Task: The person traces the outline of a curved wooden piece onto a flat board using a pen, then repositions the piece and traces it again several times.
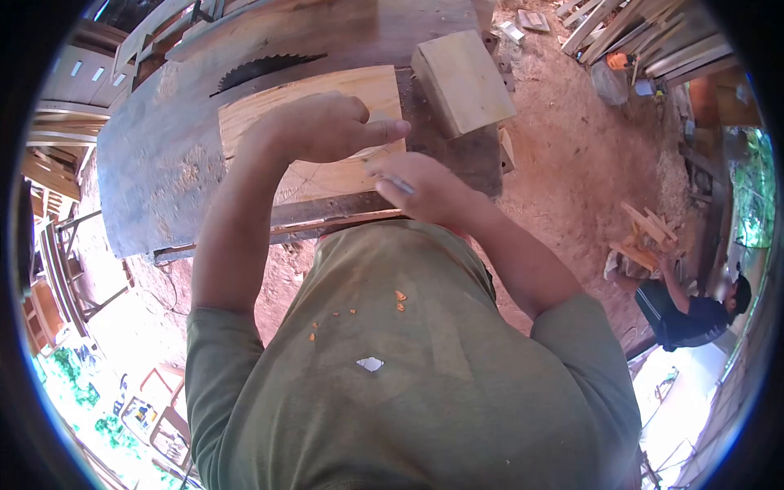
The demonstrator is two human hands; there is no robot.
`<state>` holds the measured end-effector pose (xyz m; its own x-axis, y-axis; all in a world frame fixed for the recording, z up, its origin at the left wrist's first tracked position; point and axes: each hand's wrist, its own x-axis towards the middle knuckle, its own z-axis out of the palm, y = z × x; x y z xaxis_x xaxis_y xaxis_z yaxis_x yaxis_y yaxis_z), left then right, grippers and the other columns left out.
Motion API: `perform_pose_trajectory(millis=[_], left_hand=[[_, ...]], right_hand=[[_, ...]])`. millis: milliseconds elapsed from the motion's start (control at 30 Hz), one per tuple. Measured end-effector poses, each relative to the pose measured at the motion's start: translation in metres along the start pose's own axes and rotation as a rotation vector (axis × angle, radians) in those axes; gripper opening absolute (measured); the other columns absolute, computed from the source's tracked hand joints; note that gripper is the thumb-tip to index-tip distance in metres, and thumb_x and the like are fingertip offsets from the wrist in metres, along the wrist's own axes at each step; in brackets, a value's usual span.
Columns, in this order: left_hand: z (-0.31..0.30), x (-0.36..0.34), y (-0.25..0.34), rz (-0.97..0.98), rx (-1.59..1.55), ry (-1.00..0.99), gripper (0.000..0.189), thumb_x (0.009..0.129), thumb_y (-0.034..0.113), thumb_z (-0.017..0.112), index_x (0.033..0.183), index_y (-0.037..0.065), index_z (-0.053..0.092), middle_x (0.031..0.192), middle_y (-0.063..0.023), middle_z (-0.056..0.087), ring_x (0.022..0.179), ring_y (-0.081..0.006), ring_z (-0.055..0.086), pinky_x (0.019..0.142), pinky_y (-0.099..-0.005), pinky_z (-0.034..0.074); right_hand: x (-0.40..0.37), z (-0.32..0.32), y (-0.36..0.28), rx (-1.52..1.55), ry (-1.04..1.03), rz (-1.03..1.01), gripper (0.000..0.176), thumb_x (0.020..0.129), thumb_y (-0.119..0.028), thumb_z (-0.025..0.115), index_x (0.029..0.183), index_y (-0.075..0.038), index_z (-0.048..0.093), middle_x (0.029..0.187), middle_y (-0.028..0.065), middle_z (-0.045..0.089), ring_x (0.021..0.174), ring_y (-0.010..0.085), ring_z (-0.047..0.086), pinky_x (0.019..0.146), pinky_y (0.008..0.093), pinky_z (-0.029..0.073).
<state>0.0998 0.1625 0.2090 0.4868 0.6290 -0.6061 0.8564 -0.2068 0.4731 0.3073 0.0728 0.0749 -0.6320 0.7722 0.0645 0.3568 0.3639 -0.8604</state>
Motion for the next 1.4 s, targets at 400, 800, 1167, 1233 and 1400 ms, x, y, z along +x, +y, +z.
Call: perform_pose_trajectory(millis=[400, 800, 1167, 1233, 1400], left_hand=[[-0.004, 0.007, 0.007, -0.052, 0.033, -0.028, 0.104, 0.096, 0.086, 0.042, 0.115, -0.012, 0.075, 0.117, -0.0334, 0.072, 0.113, -0.0432, 0.069, 0.099, -0.0484, 0.052], [-0.007, 0.006, 0.010, -0.118, 0.056, -0.041, 0.105, 0.097, 0.085, 0.040, 0.117, -0.012, 0.073, 0.121, -0.0326, 0.071, 0.117, -0.0431, 0.067, 0.102, -0.0482, 0.051], [-0.009, 0.007, 0.012, -0.122, 0.070, -0.027, 0.098, 0.098, 0.082, 0.042, 0.114, -0.009, 0.076, 0.120, -0.0330, 0.072, 0.118, -0.0457, 0.068, 0.102, -0.0511, 0.052], [-0.009, 0.007, 0.012, -0.128, 0.071, -0.039, 0.099, 0.098, 0.082, 0.042, 0.114, -0.009, 0.076, 0.120, -0.0330, 0.072, 0.119, -0.0457, 0.068, 0.102, -0.0512, 0.052], [-0.006, 0.010, 0.007, -0.123, 0.054, -0.019, 0.099, 0.098, 0.083, 0.042, 0.112, -0.010, 0.076, 0.118, -0.0340, 0.072, 0.118, -0.0464, 0.068, 0.102, -0.0514, 0.052]], right_hand=[[-0.002, -0.046, 0.013, 0.149, 0.120, 0.243, 0.022, 0.099, -0.012, 0.064, 0.114, 0.000, 0.076, 0.105, 0.0172, 0.077, 0.098, 0.0280, 0.074, 0.090, 0.0399, 0.056], [0.007, -0.053, 0.018, 0.341, 0.133, 0.476, 0.022, 0.099, -0.014, 0.065, 0.112, -0.001, 0.077, 0.097, 0.0095, 0.076, 0.091, 0.0145, 0.067, 0.085, 0.0326, 0.053], [0.010, -0.046, 0.019, 0.378, 0.157, 0.453, 0.023, 0.096, -0.015, 0.066, 0.108, 0.000, 0.077, 0.091, 0.0112, 0.076, 0.083, 0.0167, 0.067, 0.080, 0.0343, 0.054], [0.008, -0.052, 0.014, 0.370, 0.207, 0.496, 0.023, 0.095, -0.015, 0.066, 0.107, 0.001, 0.077, 0.092, 0.0127, 0.076, 0.084, 0.0182, 0.068, 0.081, 0.0347, 0.054], [0.006, -0.049, 0.011, 0.328, 0.165, 0.449, 0.023, 0.096, -0.016, 0.066, 0.108, 0.001, 0.077, 0.094, 0.0145, 0.077, 0.087, 0.0202, 0.072, 0.083, 0.0358, 0.056]])
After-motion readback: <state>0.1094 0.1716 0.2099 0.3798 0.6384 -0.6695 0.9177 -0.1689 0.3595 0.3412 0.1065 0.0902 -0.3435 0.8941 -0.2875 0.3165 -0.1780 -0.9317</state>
